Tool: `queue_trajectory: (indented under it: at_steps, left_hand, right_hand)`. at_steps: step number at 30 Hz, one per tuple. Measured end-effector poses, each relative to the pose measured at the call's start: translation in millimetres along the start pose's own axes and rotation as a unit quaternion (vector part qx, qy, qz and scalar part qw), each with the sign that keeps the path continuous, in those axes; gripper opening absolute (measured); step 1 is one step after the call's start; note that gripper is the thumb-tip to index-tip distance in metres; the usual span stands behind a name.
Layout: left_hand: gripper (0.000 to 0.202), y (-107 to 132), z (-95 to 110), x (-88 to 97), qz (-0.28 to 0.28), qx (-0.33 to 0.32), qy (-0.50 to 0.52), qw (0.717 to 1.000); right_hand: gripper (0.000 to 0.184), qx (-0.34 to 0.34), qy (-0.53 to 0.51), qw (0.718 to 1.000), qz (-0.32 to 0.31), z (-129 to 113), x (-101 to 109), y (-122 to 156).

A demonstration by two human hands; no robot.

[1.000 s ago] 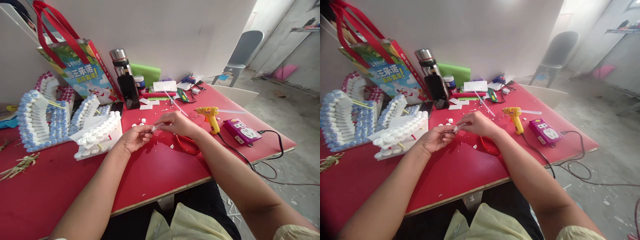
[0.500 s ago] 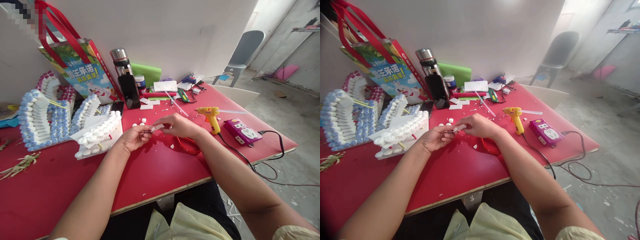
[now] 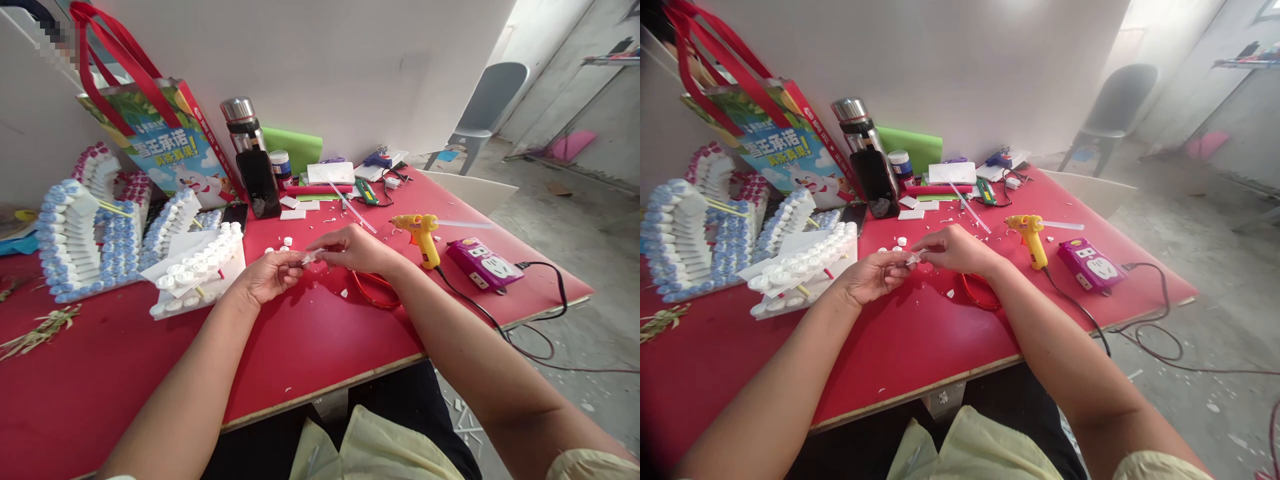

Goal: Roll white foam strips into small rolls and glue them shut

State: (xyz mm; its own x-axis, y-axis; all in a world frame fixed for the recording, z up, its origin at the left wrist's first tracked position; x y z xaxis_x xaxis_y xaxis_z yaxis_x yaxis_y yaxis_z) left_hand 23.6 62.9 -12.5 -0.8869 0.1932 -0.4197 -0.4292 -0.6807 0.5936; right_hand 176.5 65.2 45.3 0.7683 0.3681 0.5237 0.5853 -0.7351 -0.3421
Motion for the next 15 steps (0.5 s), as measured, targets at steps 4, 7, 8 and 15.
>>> queue_trajectory:
  at_steps: [4,7,8,15]
  left_hand:
    - [0.006,0,0,0.5,0.000,0.000,-0.003,1.000]
    - [0.005,1,-1,1.0,0.000,0.003,-0.005,1.000]
    - [0.005,1,-1,0.9,-0.001,0.003,-0.005,1.000]
    - [0.006,-1,-4,1.0,0.012,0.013,-0.022,1.000]
  right_hand:
    - [0.027,0.012,0.015,1.000,0.001,0,0,-1]
    - [0.022,0.054,0.047,0.997,0.003,-6,0,-1]
    - [0.021,0.069,0.054,0.996,0.004,-8,0,-2]
    - [0.023,0.042,0.038,0.998,-0.024,-5,-2,-1]
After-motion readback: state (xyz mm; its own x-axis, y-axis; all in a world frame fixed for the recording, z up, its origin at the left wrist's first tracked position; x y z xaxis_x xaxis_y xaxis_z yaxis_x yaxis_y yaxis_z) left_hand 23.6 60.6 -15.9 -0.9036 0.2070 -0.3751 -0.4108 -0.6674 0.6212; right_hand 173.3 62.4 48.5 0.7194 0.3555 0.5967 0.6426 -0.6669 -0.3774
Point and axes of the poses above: each hand's wrist, its own y-axis away from the middle knuckle, its own x-axis out of the back of the hand, z = x × y, the point moved 7 cm from there along -y, towards the middle knuckle, and after that the axes turned 7 degrees about x, right-handed, at the moved point
